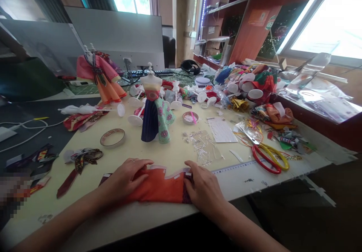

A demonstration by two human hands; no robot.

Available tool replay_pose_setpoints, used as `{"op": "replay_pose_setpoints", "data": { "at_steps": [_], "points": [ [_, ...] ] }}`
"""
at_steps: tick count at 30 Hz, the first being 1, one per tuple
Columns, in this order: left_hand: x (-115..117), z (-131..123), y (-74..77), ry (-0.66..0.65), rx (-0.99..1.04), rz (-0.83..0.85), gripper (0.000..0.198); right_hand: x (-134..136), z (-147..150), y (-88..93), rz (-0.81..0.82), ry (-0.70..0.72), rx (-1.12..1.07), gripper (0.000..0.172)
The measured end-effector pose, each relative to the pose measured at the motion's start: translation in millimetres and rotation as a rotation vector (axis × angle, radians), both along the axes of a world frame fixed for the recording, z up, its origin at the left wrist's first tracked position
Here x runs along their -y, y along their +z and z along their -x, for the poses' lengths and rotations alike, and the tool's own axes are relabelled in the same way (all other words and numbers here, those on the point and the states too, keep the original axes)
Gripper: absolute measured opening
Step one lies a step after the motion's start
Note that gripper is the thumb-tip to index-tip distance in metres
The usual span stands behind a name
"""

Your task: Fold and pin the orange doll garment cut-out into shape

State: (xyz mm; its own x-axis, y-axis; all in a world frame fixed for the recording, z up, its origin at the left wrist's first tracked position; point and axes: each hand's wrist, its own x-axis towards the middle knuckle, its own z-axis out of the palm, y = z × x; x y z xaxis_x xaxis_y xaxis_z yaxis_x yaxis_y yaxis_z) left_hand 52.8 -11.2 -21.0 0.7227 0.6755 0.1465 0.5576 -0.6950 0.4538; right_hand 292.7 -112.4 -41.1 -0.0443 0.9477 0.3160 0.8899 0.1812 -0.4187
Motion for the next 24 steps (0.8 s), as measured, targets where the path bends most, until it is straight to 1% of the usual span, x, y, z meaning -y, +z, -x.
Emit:
{"op": "replay_pose_setpoints", "data": {
  "at_steps": [6, 8, 11, 13, 14, 16, 18, 20, 22, 23, 24],
  "points": [
    [2, 0, -1.7, -0.029, -0.056, -0.073, 0.036, -3, 1, 0.6, -0.013, -0.003, 0.050, 0.037],
    [3, 0, -2.5, -0.032, -0.065, -0.148, 0.035, -3, 1, 1.3, -0.011, 0.005, 0.054, 0.039],
    [11, -5, 0.2, -0.034, -0.019, -0.327, 0.031, -3, 2, 2.7, -0.005, 0.006, 0.042, 0.042],
    [21, -12, 4.2, -0.105, 0.046, -0.404, 0.029, -3, 2, 2.9, -0.009, -0.001, 0.034, 0.042],
    [26, -16, 6.1, -0.163, 0.075, -0.412, 0.029, -3, 2, 2.7, -0.015, -0.005, 0.030, 0.042],
    [36, -26, 7.0, -0.298, 0.072, -0.377, 0.029, -4, 2, 2.2, -0.034, -0.015, 0.034, 0.041],
    [42, -36, 2.0, -0.380, 0.050, -0.364, 0.034, -5, 2, 2.3, -0.054, -0.031, 0.066, 0.041],
    [42, -42, -9.2, -0.425, 0.033, -0.393, 0.046, -5, 2, 3.7, -0.073, -0.047, 0.123, 0.042],
    [35, -47, -23.1, -0.501, 0.044, -0.492, 0.051, -4, 0, 5.8, -0.096, -0.055, 0.171, 0.040],
    [31, -50, -29.4, -0.532, 0.063, -0.568, 0.048, -4, -1, 6.5, -0.109, -0.049, 0.187, 0.035],
    [26, -53, -34.4, -0.544, 0.079, -0.616, 0.046, -4, -2, 6.8, -0.126, -0.034, 0.200, 0.026]
  ]
}}
